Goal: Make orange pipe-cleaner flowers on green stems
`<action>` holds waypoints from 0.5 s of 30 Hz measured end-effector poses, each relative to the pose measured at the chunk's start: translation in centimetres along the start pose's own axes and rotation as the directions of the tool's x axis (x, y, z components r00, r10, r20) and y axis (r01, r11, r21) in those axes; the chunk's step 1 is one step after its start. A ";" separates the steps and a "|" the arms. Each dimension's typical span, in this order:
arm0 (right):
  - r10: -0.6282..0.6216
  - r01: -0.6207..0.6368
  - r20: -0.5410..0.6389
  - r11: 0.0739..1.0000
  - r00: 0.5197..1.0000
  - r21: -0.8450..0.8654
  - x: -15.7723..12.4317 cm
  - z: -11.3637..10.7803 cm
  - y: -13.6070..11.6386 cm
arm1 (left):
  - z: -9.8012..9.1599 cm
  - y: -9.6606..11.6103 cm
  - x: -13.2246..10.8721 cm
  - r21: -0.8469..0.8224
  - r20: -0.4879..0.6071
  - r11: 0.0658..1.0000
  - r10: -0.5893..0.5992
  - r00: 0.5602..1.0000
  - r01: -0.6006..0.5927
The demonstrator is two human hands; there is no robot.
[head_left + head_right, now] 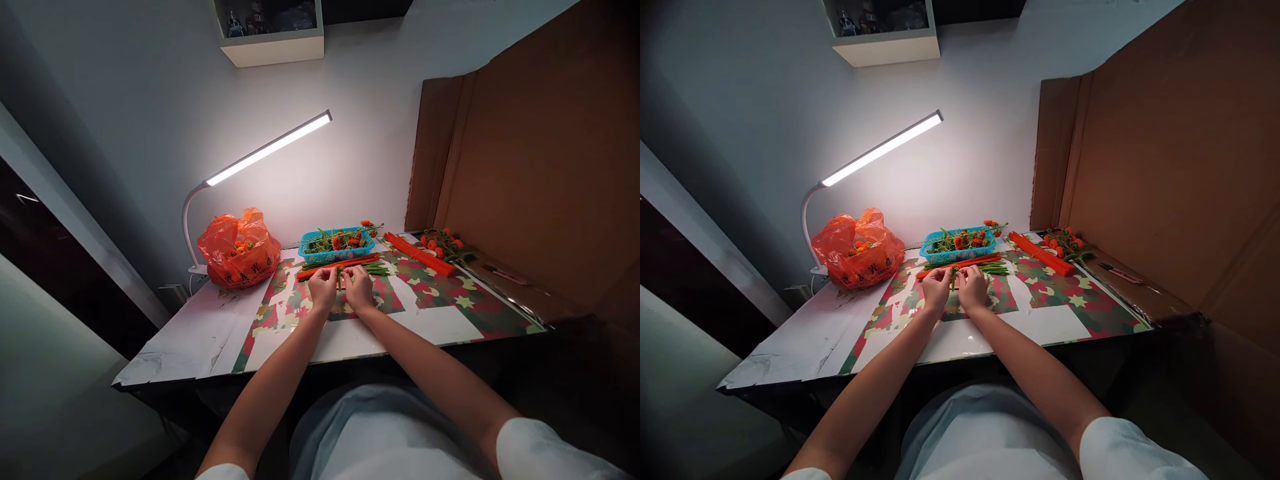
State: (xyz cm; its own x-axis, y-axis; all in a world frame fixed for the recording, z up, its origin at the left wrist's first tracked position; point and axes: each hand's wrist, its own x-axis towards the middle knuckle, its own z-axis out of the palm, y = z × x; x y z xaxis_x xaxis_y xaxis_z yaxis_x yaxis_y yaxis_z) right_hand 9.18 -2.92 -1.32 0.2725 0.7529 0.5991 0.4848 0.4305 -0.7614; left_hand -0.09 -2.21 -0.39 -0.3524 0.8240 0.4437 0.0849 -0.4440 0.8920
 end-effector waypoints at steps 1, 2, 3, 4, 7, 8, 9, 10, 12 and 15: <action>0.069 -0.068 -0.008 0.993 0.998 0.094 0.1 0.2 0.0 | 0.2 0.2 -0.2 0.015 -0.014 0.999 0.036 0.999 -0.036; 0.150 -0.147 0.002 0.969 0.989 0.196 0.2 0.4 0.0 | 0.3 0.3 -0.3 0.034 -0.025 0.996 0.079 0.997 -0.079; 0.231 -0.230 0.033 0.926 0.972 0.300 0.3 0.5 0.0 | 0.4 0.5 -0.4 0.057 -0.032 0.990 0.129 0.991 -0.127; 0.301 -0.309 0.086 0.862 0.950 0.401 0.5 0.6 0.1 | 0.5 0.5 -0.5 0.084 -0.033 0.981 0.178 0.983 -0.175; 0.400 -0.517 0.330 0.604 0.855 0.607 0.9 0.7 0.2 | 0.4 0.6 -0.6 0.166 0.012 0.938 0.307 0.952 -0.305; 0.402 -0.563 0.396 0.538 0.825 0.627 1.1 0.7 0.2 | 0.4 0.5 -0.6 0.185 0.042 0.921 0.340 0.940 -0.342; 0.402 -0.599 0.445 0.494 0.800 0.631 1.2 0.7 0.3 | 0.3 0.5 -0.5 0.196 0.073 0.907 0.367 0.928 -0.374; 0.402 -0.623 0.477 0.470 0.781 0.625 1.3 0.6 0.3 | 0.2 0.4 -0.4 0.201 0.099 0.894 0.387 0.917 -0.400; 0.403 -0.642 0.500 0.461 0.767 0.613 1.3 0.5 0.5 | 0.0 0.2 -0.3 0.201 0.120 0.887 0.400 0.909 -0.417; 0.400 -0.619 0.473 0.491 0.785 0.613 1.3 0.4 0.6 | -0.2 -0.1 0.0 0.154 0.104 0.940 0.291 0.951 -0.305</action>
State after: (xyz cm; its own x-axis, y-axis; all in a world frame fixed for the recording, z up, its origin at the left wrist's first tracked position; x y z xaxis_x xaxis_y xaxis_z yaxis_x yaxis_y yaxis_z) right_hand 9.49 -1.53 -1.10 0.0150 0.9987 0.0484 -0.4399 0.0501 -0.8967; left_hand -0.28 -2.29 -0.50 -0.2131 0.6911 0.6906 0.3311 -0.6140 0.7165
